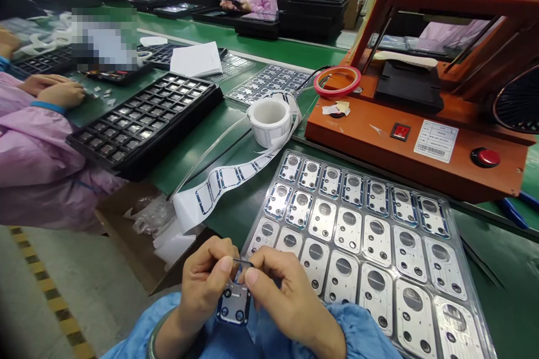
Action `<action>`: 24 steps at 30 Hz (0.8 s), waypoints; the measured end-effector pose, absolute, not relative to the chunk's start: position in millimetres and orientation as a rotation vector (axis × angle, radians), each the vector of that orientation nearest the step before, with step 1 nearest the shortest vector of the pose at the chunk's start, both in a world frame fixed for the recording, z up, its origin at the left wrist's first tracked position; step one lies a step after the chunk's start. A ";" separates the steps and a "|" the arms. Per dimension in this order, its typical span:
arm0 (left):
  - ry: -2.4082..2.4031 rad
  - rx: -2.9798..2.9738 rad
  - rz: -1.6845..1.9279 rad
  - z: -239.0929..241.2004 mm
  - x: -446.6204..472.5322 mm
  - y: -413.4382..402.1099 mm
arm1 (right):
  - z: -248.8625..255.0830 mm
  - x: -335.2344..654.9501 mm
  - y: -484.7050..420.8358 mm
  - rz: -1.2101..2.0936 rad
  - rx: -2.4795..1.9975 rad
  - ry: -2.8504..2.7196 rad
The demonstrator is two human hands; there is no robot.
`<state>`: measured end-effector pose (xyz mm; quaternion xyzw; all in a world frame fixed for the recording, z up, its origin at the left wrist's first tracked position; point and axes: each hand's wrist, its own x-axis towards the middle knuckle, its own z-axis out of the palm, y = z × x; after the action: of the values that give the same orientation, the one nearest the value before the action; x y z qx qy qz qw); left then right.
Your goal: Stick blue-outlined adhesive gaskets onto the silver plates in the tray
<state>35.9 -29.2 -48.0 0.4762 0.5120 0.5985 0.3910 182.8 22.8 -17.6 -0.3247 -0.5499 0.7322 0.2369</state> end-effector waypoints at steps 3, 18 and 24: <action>1.267 1.162 1.526 -49.4 34.8 -28.8 | -19.7 184.4 21.8 2.007 -0.901 -1.499; 1.230 0.969 1.521 -54.4 34.1 -24.1 | -16.5 179.5 21.2 1.888 -0.993 -1.565; 1.317 0.980 1.549 -54.4 32.6 -22.3 | -15.3 176.4 22.2 1.846 -1.037 -1.613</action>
<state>32.6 -22.3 -54.4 0.3923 0.5272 0.6205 0.4280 176.4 22.2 -15.3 -0.3786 -0.5887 0.6736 0.2376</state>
